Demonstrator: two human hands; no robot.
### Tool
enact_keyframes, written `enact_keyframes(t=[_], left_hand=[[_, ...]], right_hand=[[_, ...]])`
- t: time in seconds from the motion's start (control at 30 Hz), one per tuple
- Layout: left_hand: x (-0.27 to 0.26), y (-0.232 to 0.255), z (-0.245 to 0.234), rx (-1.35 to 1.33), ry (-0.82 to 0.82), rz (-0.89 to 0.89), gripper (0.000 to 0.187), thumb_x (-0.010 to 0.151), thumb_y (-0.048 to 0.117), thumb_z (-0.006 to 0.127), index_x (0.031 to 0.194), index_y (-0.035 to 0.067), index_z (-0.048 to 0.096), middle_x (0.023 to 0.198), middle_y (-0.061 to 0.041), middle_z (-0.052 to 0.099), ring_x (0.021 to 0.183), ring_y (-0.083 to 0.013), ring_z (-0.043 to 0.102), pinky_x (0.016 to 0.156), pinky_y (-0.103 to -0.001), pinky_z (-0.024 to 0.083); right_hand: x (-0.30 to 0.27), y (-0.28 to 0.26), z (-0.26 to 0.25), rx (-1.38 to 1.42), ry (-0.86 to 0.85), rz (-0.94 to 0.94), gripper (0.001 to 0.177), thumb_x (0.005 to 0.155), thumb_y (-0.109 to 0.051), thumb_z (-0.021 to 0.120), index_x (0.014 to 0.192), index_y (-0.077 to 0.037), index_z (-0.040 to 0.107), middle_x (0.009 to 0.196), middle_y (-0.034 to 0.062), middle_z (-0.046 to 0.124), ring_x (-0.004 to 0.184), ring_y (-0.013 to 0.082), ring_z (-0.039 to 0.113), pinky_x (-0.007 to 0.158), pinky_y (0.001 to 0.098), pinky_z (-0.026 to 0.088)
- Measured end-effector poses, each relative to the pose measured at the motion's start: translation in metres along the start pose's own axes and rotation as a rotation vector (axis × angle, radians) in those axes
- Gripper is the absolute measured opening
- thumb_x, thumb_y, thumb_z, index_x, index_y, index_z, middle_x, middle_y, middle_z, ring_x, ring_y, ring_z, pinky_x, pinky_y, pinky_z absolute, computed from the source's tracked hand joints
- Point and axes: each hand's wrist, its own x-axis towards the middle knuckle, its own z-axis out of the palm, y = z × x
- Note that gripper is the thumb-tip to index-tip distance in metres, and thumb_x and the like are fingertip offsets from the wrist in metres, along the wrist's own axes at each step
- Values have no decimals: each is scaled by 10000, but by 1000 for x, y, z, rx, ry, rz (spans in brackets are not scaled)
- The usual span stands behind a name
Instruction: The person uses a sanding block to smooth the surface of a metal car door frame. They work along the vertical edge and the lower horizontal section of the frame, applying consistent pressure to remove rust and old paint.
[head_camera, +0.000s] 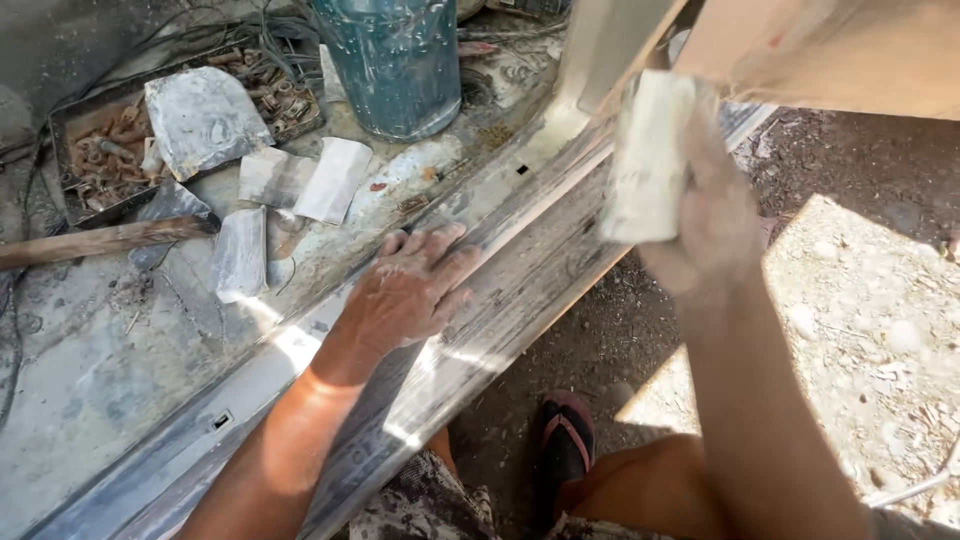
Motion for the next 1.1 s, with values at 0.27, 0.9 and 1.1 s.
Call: enact_keyframes(t=[0.27,0.9,1.1], left_hand=[[22,48,10,-183,457,-331,160,943,484,684,1066,425,768,903,115,764,813,-182,761,918,-405,513],[100,148,3,-1588,724,-377,408,847,-21,742,1231,-90,620,1083,-265,749,967,-318,724,834,-470,618],[110,142,23,-1896,834,-425,272,962,67,603,1216,-3,671,952,-134,721,749,-195,648,634,-334,558]], right_hand=[[-52,61,18,7,810,172,326,963,-367,596,1217,-181,679,1089,6,749,948,128,737,943,430,626],[-48,72,-7,-171,929,168,351,909,-278,753,1149,-27,709,874,179,761,740,245,766,648,397,661],[-50,77,-14,-92,965,125,292,922,-225,728,1131,-21,719,890,178,763,747,243,768,664,401,645]])
